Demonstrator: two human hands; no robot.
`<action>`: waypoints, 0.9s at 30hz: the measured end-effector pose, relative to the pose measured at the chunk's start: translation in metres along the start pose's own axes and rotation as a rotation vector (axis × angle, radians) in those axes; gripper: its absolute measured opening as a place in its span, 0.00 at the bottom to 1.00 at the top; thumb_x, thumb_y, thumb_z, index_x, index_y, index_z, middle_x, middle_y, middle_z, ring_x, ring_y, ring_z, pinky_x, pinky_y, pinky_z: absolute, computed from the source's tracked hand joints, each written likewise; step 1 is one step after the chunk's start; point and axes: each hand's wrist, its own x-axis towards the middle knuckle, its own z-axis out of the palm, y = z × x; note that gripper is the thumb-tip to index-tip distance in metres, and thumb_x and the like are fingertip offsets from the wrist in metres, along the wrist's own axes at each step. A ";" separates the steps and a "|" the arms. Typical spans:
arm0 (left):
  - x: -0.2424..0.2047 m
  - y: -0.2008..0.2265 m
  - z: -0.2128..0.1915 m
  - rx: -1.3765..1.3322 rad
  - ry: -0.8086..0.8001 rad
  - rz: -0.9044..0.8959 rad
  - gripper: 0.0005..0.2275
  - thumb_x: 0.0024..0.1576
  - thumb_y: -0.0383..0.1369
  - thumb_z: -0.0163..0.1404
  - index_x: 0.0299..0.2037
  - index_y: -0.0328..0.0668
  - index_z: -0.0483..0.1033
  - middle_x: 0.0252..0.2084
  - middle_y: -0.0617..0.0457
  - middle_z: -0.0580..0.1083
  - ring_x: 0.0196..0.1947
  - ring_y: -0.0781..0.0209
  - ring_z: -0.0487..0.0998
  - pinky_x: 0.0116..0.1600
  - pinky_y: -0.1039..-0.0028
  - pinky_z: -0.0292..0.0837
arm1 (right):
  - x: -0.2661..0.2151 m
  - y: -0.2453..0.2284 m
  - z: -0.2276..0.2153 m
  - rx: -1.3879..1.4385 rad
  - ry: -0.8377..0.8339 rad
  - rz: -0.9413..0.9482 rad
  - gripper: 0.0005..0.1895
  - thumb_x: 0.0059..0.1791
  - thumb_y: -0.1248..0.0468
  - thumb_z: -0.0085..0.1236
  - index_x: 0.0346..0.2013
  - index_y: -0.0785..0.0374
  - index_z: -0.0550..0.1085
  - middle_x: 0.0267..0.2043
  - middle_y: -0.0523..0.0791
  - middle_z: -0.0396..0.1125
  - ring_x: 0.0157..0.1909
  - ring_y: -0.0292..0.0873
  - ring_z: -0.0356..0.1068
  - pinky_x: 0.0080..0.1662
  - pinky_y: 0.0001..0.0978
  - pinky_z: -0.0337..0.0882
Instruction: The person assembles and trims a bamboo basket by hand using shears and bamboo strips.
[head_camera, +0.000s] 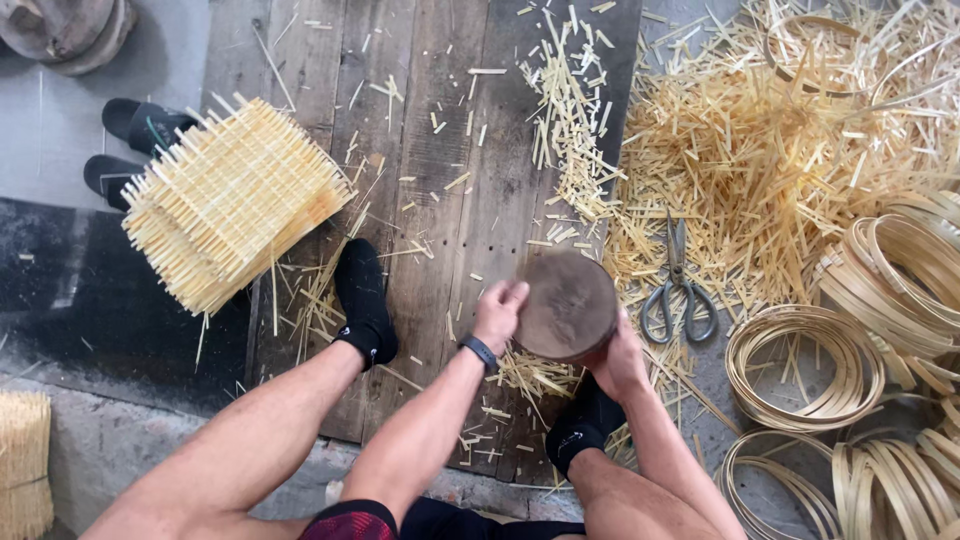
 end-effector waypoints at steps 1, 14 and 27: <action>0.001 0.008 -0.012 0.002 -0.016 0.153 0.16 0.59 0.36 0.58 0.55 0.39 0.78 0.53 0.43 0.79 0.52 0.56 0.79 0.58 0.67 0.75 | 0.005 0.000 0.002 -0.109 0.035 0.031 0.33 0.54 0.41 0.31 0.64 0.59 0.62 0.61 0.53 0.65 0.56 0.54 0.71 0.47 0.52 0.77; 0.033 0.204 -0.364 1.606 0.698 0.235 0.31 0.53 0.35 0.55 0.65 0.26 0.63 0.63 0.29 0.66 0.63 0.36 0.65 0.66 0.54 0.58 | 0.020 0.063 -0.042 -0.500 0.071 0.038 0.21 0.55 0.52 0.48 0.47 0.71 0.72 0.39 0.50 0.75 0.39 0.44 0.76 0.39 0.35 0.78; -0.016 0.232 -0.297 1.689 0.352 0.462 0.12 0.56 0.46 0.52 0.34 0.51 0.83 0.37 0.46 0.81 0.40 0.45 0.81 0.47 0.58 0.76 | 0.029 0.076 -0.056 -0.535 0.048 0.033 0.22 0.55 0.51 0.47 0.46 0.69 0.72 0.38 0.52 0.74 0.36 0.45 0.75 0.39 0.37 0.77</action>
